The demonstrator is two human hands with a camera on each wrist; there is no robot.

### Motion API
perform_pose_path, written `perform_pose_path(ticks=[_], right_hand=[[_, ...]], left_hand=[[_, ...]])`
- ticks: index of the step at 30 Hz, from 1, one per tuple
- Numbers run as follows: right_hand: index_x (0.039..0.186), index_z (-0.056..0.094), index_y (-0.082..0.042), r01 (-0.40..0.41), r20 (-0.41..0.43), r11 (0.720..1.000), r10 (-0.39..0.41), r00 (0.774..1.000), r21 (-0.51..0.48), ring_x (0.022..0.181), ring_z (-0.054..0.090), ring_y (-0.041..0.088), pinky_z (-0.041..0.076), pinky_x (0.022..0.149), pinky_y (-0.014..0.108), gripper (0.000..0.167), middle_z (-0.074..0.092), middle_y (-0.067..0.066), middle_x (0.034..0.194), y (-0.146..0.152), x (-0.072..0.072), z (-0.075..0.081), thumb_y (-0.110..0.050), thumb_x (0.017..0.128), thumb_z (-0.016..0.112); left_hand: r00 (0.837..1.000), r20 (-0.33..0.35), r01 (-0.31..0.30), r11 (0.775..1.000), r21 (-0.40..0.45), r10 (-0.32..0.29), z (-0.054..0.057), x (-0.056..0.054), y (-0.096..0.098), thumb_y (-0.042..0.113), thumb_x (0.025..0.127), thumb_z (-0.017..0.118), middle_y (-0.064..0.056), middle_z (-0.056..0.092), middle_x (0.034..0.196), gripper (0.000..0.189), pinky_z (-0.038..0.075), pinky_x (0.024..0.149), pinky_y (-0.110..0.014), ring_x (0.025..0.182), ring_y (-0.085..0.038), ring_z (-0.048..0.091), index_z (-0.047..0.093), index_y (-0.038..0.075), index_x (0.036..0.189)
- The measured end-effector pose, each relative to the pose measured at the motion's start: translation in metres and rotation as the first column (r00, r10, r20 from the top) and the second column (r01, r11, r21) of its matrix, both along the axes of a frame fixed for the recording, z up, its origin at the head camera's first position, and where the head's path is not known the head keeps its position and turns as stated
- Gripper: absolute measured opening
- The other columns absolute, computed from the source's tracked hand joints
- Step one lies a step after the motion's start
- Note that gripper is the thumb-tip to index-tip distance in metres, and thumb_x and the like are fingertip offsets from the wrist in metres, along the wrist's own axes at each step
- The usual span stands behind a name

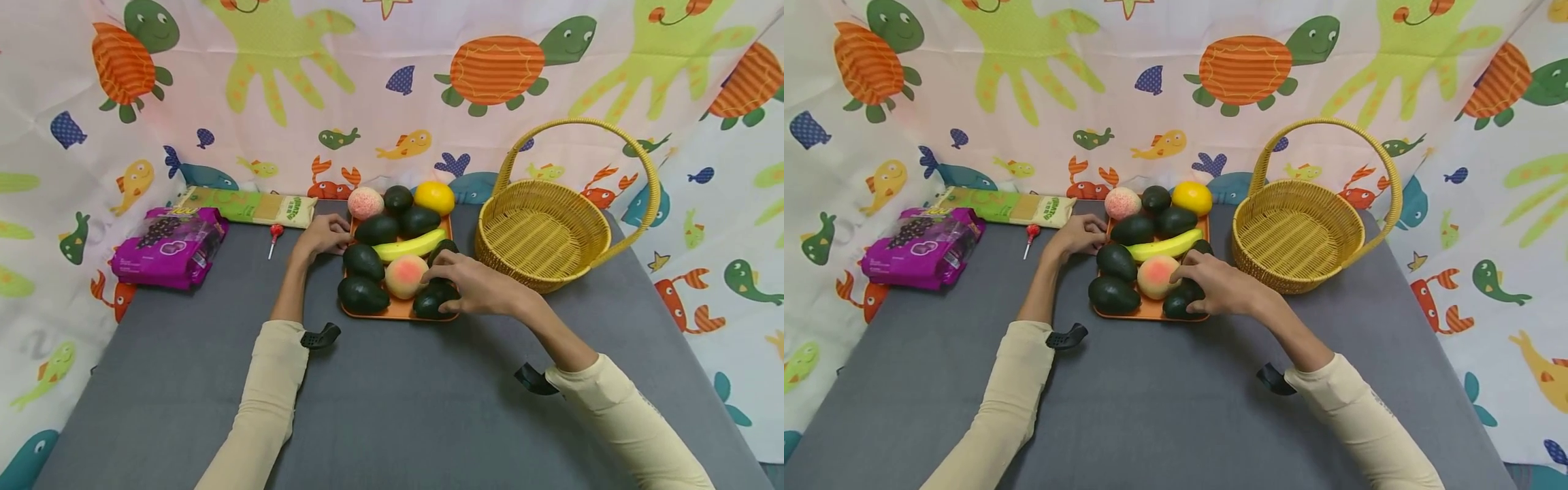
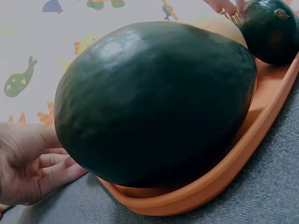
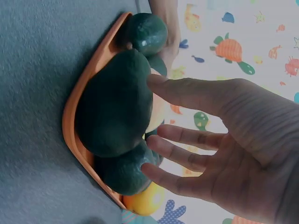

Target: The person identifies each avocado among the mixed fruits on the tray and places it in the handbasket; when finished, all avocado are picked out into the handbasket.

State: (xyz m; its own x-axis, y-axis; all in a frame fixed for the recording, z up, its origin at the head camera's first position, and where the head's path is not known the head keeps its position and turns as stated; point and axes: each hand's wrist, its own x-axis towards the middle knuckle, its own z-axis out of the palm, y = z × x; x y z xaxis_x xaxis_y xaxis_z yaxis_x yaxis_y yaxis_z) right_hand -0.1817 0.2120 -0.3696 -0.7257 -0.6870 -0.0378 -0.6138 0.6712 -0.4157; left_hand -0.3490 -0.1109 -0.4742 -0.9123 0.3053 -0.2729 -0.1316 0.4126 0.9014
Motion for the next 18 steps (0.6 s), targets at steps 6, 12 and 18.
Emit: perform_pose_path(ticks=[6,12,18], right_hand=[[0.129,0.071,-0.012,-0.017,-0.001,1.0,0.017,1.0,0.023,0.117,0.06,0.032,0.056,0.101,0.049,0.05,0.061,0.016,0.126,-0.0029,0.0038,-0.006,-0.011,0.082,0.089],[0.129,0.071,-0.014,-0.023,-0.008,0.999,0.023,1.0,0.026,0.116,0.058,0.034,0.054,0.1,0.05,0.052,0.06,0.018,0.126,-0.0042,0.0026,-0.0088,-0.008,0.081,0.089],[0.131,0.071,-0.014,-0.036,0.004,0.999,0.035,0.999,0.033,0.115,0.055,0.034,0.052,0.1,0.05,0.055,0.057,0.019,0.127,-0.0065,0.0013,-0.0102,-0.007,0.08,0.09]], left_hand=[[1.0,-0.009,-0.016,0.999,-0.029,0.016,0.0009,0.0023,-0.0028,0.014,0.098,0.069,-0.004,0.07,0.087,0.032,0.061,0.063,-0.022,0.068,-0.01,0.068,0.063,0.001,0.126],[1.0,-0.02,-0.023,0.999,-0.033,0.023,0.0015,0.0008,-0.0016,0.013,0.097,0.068,-0.003,0.07,0.087,0.031,0.061,0.064,-0.02,0.069,-0.009,0.067,0.063,0.001,0.125],[0.999,-0.024,-0.027,0.999,-0.019,0.026,0.0,0.0022,-0.0009,0.011,0.098,0.067,-0.005,0.07,0.092,0.032,0.061,0.064,-0.02,0.07,-0.008,0.067,0.063,-0.001,0.127]])
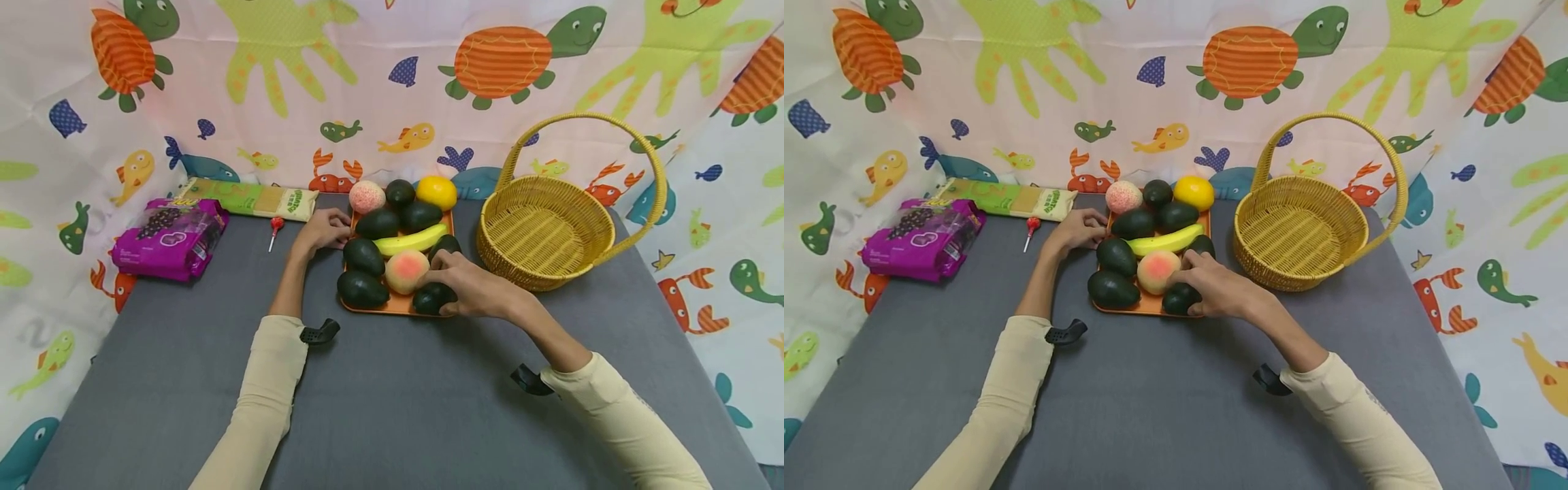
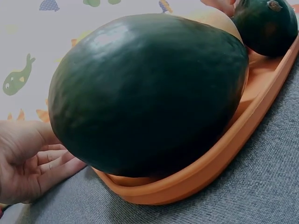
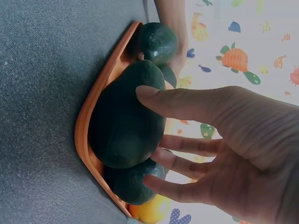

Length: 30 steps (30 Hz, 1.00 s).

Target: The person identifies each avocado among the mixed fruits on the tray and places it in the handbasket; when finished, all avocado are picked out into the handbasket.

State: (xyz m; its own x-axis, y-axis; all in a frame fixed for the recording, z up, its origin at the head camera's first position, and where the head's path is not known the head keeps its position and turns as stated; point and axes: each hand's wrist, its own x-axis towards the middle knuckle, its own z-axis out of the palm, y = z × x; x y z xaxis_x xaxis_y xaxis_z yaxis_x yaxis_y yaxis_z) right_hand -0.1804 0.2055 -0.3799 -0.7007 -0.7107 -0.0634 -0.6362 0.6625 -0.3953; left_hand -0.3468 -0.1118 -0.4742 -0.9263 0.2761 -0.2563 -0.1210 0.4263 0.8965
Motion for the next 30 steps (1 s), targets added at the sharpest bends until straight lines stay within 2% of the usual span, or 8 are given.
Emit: perform_pose_path(ticks=[11,21,30], right_hand=[[0.133,0.069,-0.014,-0.005,-0.001,0.998,0.005,1.0,0.059,0.108,0.053,0.031,0.053,0.093,0.045,0.058,0.057,0.017,0.123,-0.0019,0.0026,-0.0009,-0.01,0.08,0.091],[0.139,0.065,-0.017,0.007,-0.065,0.992,0.002,0.998,0.127,0.109,0.055,0.033,0.058,0.09,0.047,0.063,0.059,0.017,0.13,-0.0028,0.0061,-0.0056,-0.013,0.081,0.09],[0.139,0.065,-0.016,0.005,-0.097,0.995,0.005,0.995,0.102,0.108,0.056,0.032,0.058,0.089,0.048,0.064,0.06,0.016,0.126,-0.0037,0.0072,-0.0047,-0.012,0.081,0.091]], left_hand=[[1.0,-0.007,-0.014,0.999,0.036,0.014,-0.0029,0.0009,-0.0007,0.01,0.098,0.067,0.001,0.068,0.083,0.031,0.061,0.063,-0.02,0.069,-0.007,0.067,0.064,-0.001,0.127],[1.0,0.014,-0.015,0.999,0.03,0.014,-0.0007,0.0021,0.0017,0.012,0.099,0.068,-0.001,0.07,0.087,0.033,0.061,0.064,-0.02,0.071,-0.007,0.066,0.063,-0.002,0.129],[1.0,0.011,-0.021,0.999,0.031,0.021,-0.0015,0.0017,0.0013,0.012,0.099,0.068,-0.001,0.069,0.087,0.033,0.061,0.065,-0.02,0.071,-0.007,0.066,0.063,-0.001,0.129]])
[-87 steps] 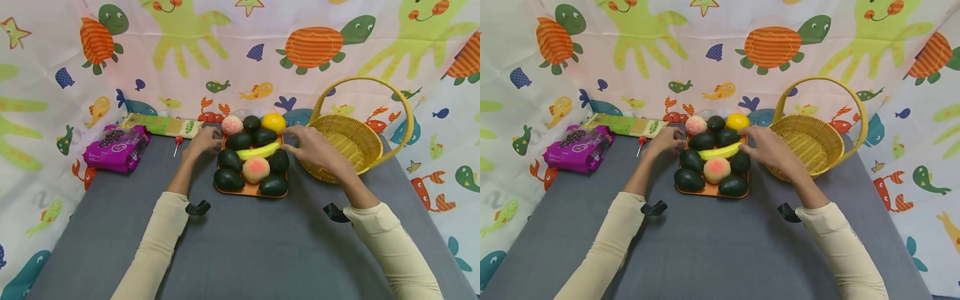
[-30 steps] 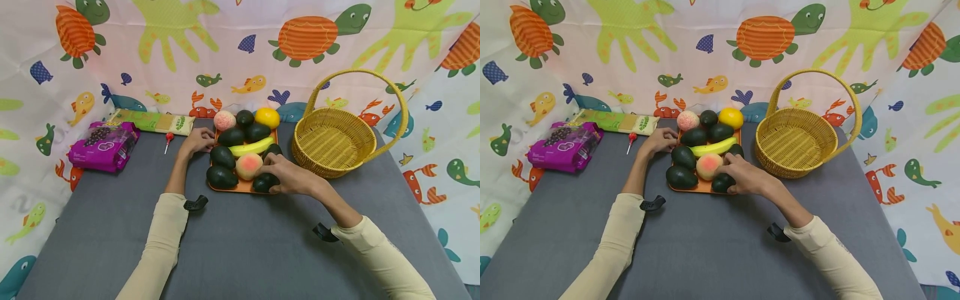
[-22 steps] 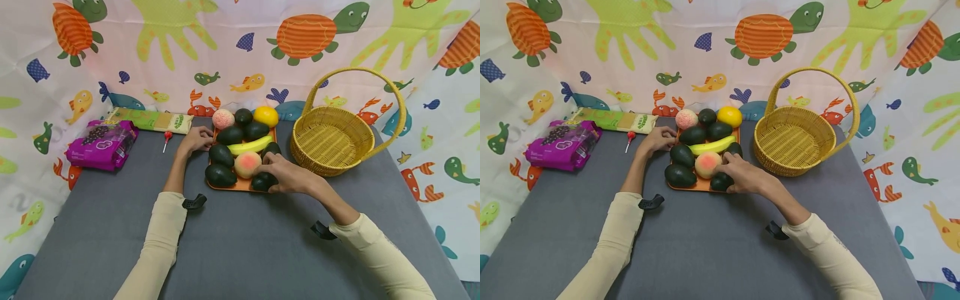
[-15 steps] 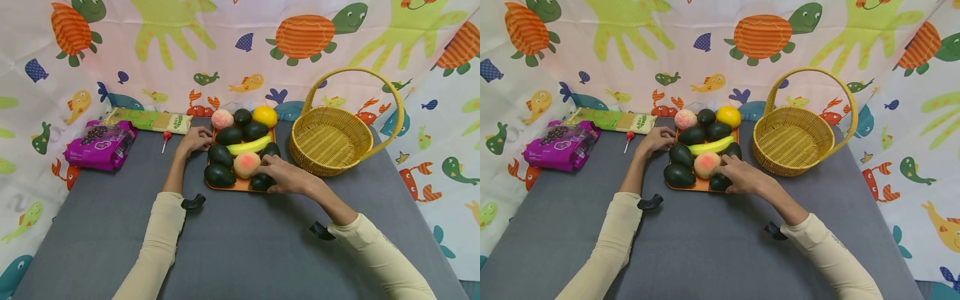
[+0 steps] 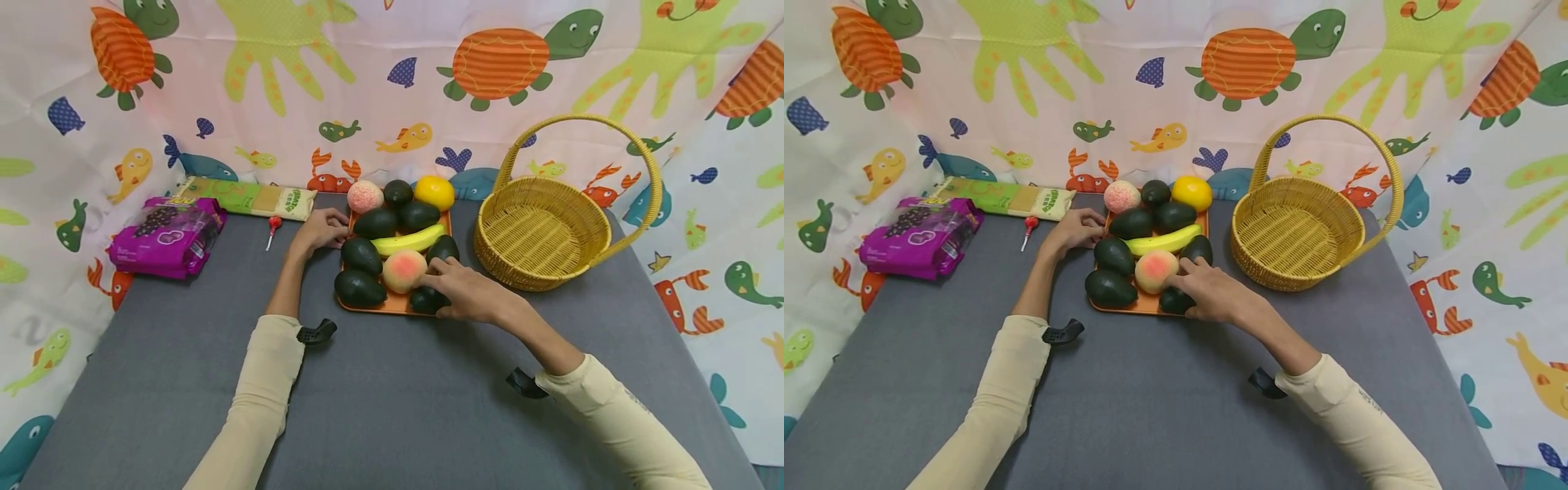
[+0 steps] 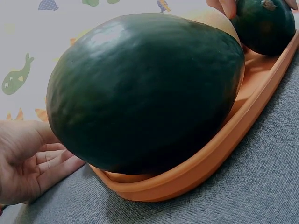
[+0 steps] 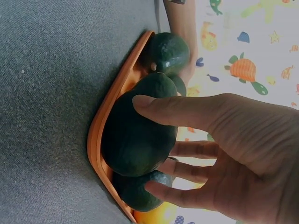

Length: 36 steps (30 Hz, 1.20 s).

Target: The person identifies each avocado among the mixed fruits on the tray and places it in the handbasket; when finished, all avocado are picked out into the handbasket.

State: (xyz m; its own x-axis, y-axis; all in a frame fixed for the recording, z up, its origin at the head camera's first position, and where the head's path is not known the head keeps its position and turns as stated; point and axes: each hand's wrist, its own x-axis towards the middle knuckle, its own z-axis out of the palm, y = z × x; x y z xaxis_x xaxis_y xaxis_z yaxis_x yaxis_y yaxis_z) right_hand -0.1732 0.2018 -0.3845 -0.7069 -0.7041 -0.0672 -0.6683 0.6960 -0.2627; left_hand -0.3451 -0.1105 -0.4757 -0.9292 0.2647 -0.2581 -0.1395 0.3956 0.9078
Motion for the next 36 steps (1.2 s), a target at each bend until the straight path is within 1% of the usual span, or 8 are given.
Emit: perform_pose_path(ticks=[5,10,15,19,24,29,36], right_hand=[[0.138,0.065,-0.015,0.007,-0.012,1.0,-0.007,1.0,-0.008,0.105,0.056,0.031,0.057,0.088,0.045,0.063,0.059,0.016,0.122,0.001,0.001,-0.002,-0.013,0.081,0.091],[0.137,0.066,-0.017,0.032,0.003,0.999,-0.032,0.999,-0.022,0.107,0.055,0.031,0.057,0.09,0.045,0.061,0.058,0.015,0.122,0.001,0.002,-0.001,-0.016,0.081,0.091],[0.136,0.066,-0.018,0.05,0.004,0.998,-0.05,0.999,-0.037,0.109,0.055,0.032,0.058,0.088,0.046,0.058,0.057,0.015,0.123,0.001,0.002,0.001,-0.019,0.083,0.09],[0.136,0.066,-0.017,0.067,-0.001,0.997,-0.067,0.998,-0.047,0.11,0.053,0.032,0.058,0.088,0.046,0.058,0.056,0.015,0.124,0.003,0.003,0.003,-0.02,0.083,0.089],[0.135,0.066,-0.016,0.084,0.0,0.993,-0.085,0.996,-0.079,0.11,0.051,0.031,0.057,0.089,0.046,0.058,0.054,0.014,0.122,0.003,0.004,0.009,-0.021,0.082,0.089],[0.134,0.067,-0.017,0.116,0.0,0.989,-0.116,0.993,-0.094,0.107,0.051,0.029,0.055,0.087,0.043,0.057,0.054,0.012,0.119,0.004,0.004,0.016,-0.025,0.08,0.087],[0.13,0.069,-0.014,0.128,-0.027,0.983,-0.133,0.991,-0.133,0.103,0.051,0.028,0.052,0.085,0.039,0.055,0.055,0.011,0.116,0.009,0.004,0.024,-0.024,0.079,0.087]], left_hand=[[1.0,-0.001,0.007,1.0,-0.004,-0.007,-0.001,0.001,0.0,0.013,0.099,0.068,-0.003,0.069,0.089,0.033,0.061,0.065,-0.019,0.072,-0.008,0.066,0.063,-0.001,0.129],[1.0,0.0,0.01,1.0,0.005,-0.01,0.0,0.002,0.0,0.013,0.099,0.068,-0.006,0.07,0.093,0.035,0.06,0.065,-0.019,0.072,-0.008,0.066,0.063,-0.001,0.13],[1.0,0.012,0.007,1.0,0.016,-0.008,0.0,0.002,-0.002,0.014,0.099,0.068,-0.004,0.07,0.093,0.038,0.06,0.065,-0.019,0.072,-0.007,0.065,0.062,-0.002,0.133],[1.0,0.01,0.007,1.0,0.01,-0.007,-0.001,0.002,-0.002,0.014,0.099,0.069,-0.003,0.07,0.092,0.037,0.06,0.064,-0.019,0.071,-0.007,0.065,0.062,-0.002,0.132],[1.0,-0.008,0.007,1.0,0.0,-0.007,-0.002,0.001,-0.002,0.013,0.098,0.068,-0.005,0.069,0.091,0.034,0.06,0.064,-0.019,0.072,-0.008,0.065,0.063,-0.002,0.129],[1.0,-0.014,-0.005,1.0,-0.001,0.005,-0.004,0.0,-0.001,0.012,0.098,0.068,-0.003,0.069,0.088,0.031,0.06,0.063,-0.019,0.071,-0.008,0.065,0.064,-0.001,0.126],[1.0,-0.01,-0.012,1.0,-0.024,0.012,-0.001,-0.001,0.001,0.013,0.098,0.068,-0.001,0.069,0.086,0.029,0.06,0.063,-0.02,0.071,-0.008,0.066,0.065,0.002,0.125]])
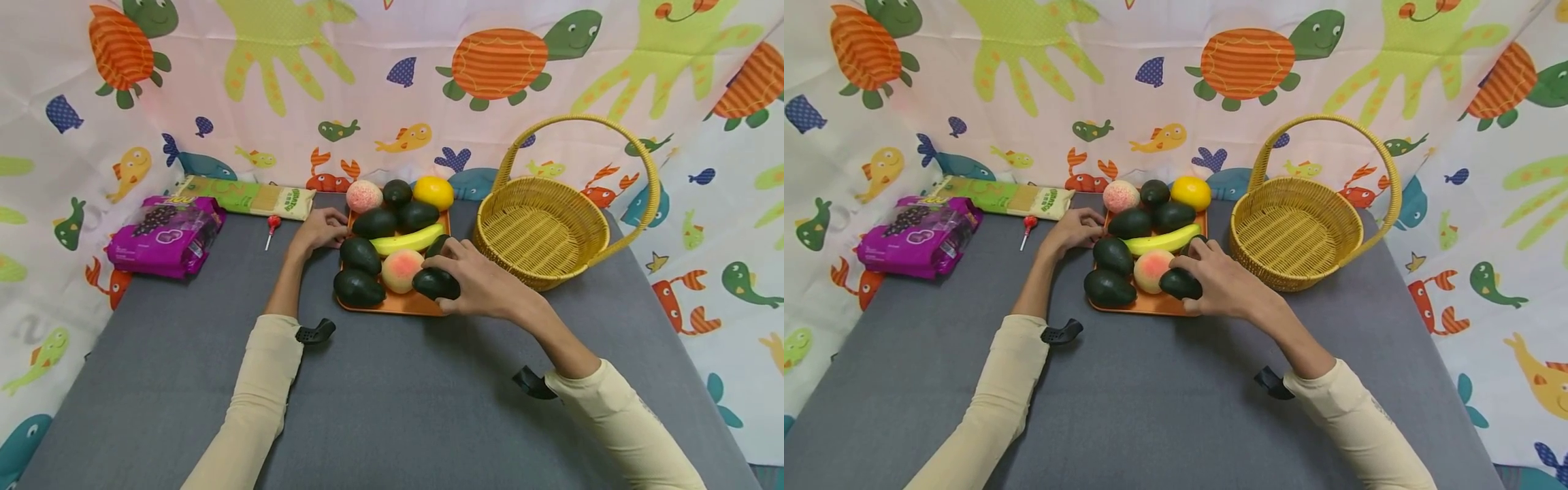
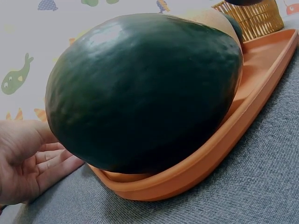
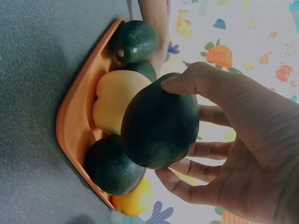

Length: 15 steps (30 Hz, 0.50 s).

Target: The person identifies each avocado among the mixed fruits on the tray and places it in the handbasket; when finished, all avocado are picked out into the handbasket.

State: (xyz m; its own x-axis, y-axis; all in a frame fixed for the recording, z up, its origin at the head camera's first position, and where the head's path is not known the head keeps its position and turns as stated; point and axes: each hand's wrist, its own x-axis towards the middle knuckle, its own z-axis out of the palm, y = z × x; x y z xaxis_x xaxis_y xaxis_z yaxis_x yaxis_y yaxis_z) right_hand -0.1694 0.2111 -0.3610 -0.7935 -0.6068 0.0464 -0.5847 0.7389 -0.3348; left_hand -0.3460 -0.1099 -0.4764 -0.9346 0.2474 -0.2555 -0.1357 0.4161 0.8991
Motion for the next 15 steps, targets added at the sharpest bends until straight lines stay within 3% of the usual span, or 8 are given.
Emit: perform_pose_path(ticks=[15], right_hand=[[0.143,0.058,-0.009,0.12,-0.008,0.993,-0.12,0.993,-0.016,0.102,0.052,0.027,0.049,0.083,0.038,0.056,0.053,0.015,0.118,0.013,-0.003,0.011,-0.031,0.094,0.072]], left_hand=[[1.0,-0.008,-0.002,1.0,0.003,0.002,-0.001,0.0,0.0,0.013,0.098,0.068,-0.001,0.068,0.087,0.03,0.06,0.063,-0.019,0.07,-0.007,0.066,0.065,0.001,0.125]])
